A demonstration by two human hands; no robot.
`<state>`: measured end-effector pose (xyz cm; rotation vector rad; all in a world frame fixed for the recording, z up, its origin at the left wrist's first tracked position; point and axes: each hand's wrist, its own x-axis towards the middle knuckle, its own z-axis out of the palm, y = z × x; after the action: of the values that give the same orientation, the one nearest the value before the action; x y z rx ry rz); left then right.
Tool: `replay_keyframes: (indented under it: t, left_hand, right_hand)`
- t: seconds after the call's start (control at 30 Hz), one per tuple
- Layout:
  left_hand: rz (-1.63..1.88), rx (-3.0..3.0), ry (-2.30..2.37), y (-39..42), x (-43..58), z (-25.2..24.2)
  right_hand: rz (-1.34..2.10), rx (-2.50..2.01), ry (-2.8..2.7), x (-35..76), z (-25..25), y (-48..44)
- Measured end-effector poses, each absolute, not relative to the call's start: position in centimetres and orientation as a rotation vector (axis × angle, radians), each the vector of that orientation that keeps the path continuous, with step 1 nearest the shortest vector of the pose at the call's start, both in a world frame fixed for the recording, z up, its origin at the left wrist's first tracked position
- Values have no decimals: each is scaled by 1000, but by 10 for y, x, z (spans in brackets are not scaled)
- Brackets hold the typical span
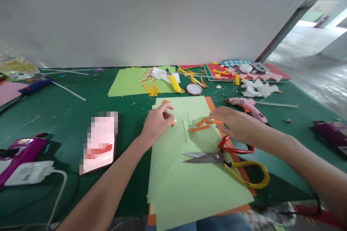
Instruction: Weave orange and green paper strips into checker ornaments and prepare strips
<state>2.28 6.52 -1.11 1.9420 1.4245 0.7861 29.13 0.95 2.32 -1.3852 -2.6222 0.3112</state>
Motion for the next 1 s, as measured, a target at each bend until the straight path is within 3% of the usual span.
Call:
replay_keyframes:
  t: [0.37,0.73,1.0]
  left_hand:
    - [668,2558,1296,56,32,-15]
    - [520,2696,1128,47,40,-16]
    - [668,2361,1173,44,41,-11]
  right_hand:
    - [692,-1482,-2723,284,15,50]
    - [543,-1609,-2569,281,33,50]
    - [595,-1159,-2760,250,35,49]
